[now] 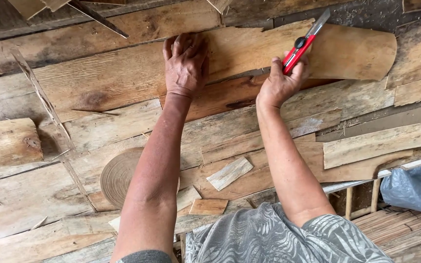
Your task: The person uses a red utility knife to cut thin wooden planks on a wooden workbench. They hold each plank steady with one hand while scoring and cutting along its length with the other, then lift and set aside the cut pieces.
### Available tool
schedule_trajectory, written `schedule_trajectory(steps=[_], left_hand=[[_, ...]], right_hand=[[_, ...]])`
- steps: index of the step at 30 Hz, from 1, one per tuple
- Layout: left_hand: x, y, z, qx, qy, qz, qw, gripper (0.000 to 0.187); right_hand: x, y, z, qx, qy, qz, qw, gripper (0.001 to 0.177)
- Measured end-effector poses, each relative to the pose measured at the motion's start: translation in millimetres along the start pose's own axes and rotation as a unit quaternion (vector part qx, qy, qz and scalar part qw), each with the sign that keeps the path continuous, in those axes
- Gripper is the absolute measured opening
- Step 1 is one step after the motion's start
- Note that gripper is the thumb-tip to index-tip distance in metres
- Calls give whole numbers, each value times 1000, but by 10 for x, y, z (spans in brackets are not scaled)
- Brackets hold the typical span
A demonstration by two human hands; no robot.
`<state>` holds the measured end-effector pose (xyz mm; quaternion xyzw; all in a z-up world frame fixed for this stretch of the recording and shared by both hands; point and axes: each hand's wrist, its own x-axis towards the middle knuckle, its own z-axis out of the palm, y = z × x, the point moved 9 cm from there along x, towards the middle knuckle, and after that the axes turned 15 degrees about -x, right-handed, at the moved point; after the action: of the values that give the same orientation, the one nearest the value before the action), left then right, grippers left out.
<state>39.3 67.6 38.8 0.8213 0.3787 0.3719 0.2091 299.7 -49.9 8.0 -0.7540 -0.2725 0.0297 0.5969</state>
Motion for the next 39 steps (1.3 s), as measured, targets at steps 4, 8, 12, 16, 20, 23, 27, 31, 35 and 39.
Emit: schedule_trajectory(steps=[4, 8, 12, 16, 20, 23, 27, 31, 35, 39], left_hand=[[26, 42, -48, 3, 16, 15, 1000, 30], [-29, -18, 33, 15, 3, 7, 1000, 33], [15, 37, -8, 8, 6, 12, 1000, 31], [17, 49, -3, 23, -1, 9, 1000, 29], [34, 103, -14, 49, -3, 9, 999, 28], [31, 50, 49, 57, -18, -18, 998, 31], [-30, -35, 95, 52, -15, -10, 998, 34], [-12, 26, 64, 47, -6, -2, 999, 33], [-6, 9, 77, 52, -25, -6, 998, 36], [26, 80, 71, 56, -21, -3, 998, 37]], right_hand=[[76, -189, -63, -10, 39, -37, 999, 56], [14, -655, -113, -34, 31, -107, 993, 49], [-87, -1197, -100, -105, 13, -149, 983, 25], [-247, -1799, -60, -186, 8, -246, 951, 12], [-512, -1936, -89, -152, -6, -309, 939, 33], [-468, -2049, -6, -175, -13, -351, 920, 8], [73, -1316, -114, -74, 16, -126, 989, 21], [183, 147, -301, 108, 71, 173, 976, 33], [219, 207, -211, 123, 53, 190, 973, 33], [352, -244, -194, 74, 14, 140, 987, 22]])
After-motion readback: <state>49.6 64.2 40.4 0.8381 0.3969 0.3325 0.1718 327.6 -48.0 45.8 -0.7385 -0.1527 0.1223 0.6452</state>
